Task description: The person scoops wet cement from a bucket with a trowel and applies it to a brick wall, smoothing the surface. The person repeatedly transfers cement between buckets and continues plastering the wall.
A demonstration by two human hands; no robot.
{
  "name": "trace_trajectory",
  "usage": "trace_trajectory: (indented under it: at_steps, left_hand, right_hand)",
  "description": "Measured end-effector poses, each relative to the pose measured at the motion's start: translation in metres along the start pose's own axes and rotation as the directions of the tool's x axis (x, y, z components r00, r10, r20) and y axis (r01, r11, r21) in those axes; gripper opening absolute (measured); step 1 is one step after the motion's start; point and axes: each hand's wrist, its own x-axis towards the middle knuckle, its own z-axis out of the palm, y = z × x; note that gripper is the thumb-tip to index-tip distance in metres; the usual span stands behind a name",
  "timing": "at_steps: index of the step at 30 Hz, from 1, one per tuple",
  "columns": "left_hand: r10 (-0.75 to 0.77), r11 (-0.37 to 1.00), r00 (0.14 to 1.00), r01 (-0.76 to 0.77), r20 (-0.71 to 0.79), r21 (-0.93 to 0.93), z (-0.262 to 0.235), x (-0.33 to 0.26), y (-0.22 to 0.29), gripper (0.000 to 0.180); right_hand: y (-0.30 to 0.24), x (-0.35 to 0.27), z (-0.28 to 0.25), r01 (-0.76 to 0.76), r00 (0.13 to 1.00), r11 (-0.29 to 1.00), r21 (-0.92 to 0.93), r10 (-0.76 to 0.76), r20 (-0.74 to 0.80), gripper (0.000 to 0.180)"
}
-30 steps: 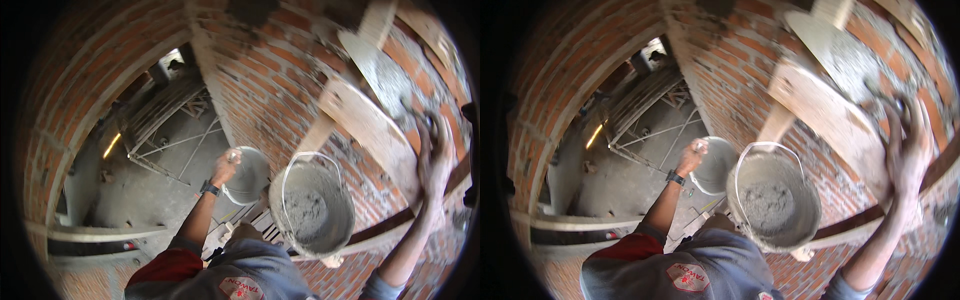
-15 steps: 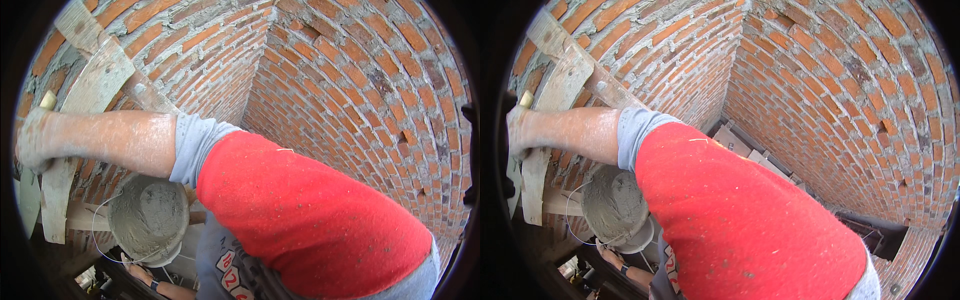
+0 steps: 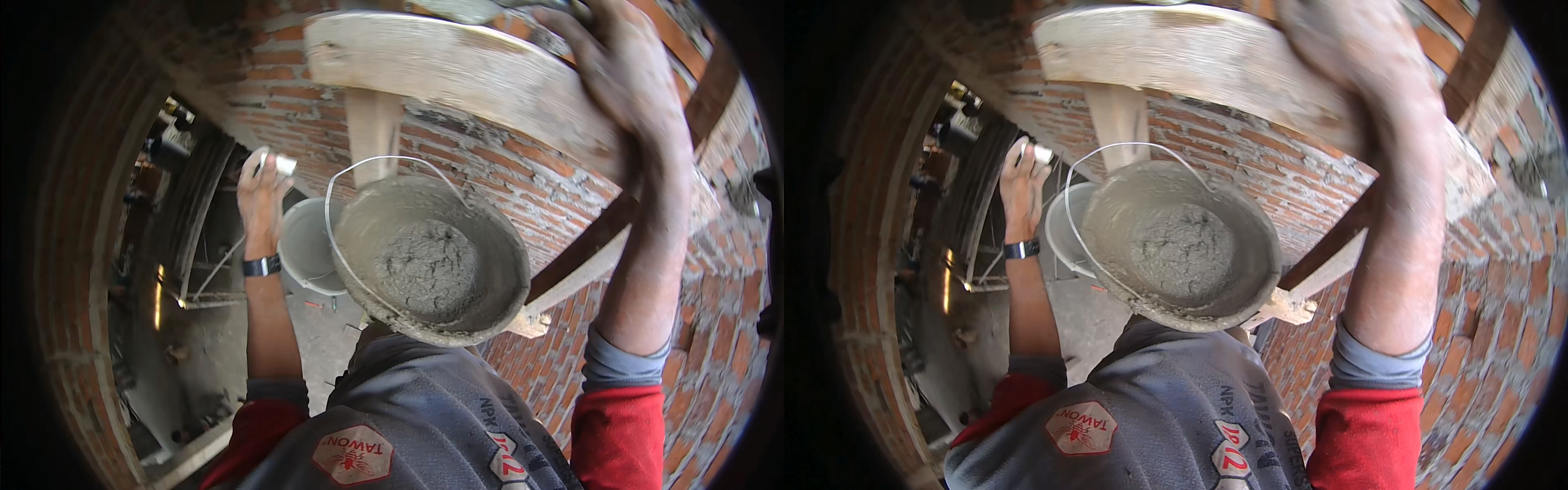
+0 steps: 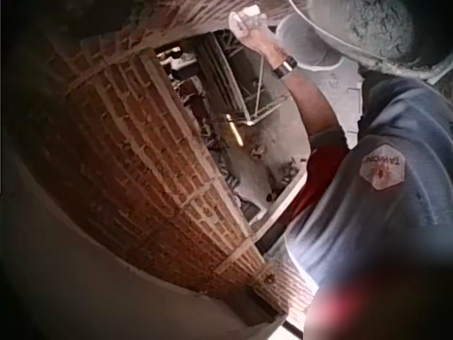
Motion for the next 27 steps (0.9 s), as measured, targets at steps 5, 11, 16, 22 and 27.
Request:
trace_trajectory:
  at_steps: [5,11,16,22,27]
  left_hand:
    - [0.133,0.942,0.991,-0.122,0.016,-0.312,0.066,0.009,0.008,0.050]
    - [0.199,0.893,0.979,-0.162,0.046,-0.420,0.092,-0.004,0.012,0.060]
    - [0.091,0.953,0.977,-0.029,0.195,-0.300,0.100,-0.005,0.003,0.064]
    - [0.121,0.986,0.975,-0.097,0.186,-0.134,0.107,-0.006,-0.020,0.051]
    - [0.121,0.981,0.943,-0.066,0.310,-0.183,0.112,-0.009,-0.030,0.060]
  right_hand:
    - [0.002,0.003,0.008,-0.110,0.988,0.981,-0.160,0.125,0.090,0.047]
    - [0.006,-0.001,0.008,0.019,1.000,0.992,-0.122,-0.017,0.013,0.036]
    - [-0.001,0.000,0.008,-0.146,0.988,0.979,-0.144,0.151,0.024,0.034]
    - [-0.002,0.003,0.005,-0.155,0.980,0.986,-0.060,0.161,0.119,0.027]
    - [-0.003,0.002,0.010,-0.186,0.982,0.976,-0.108,0.189,0.014,0.031]
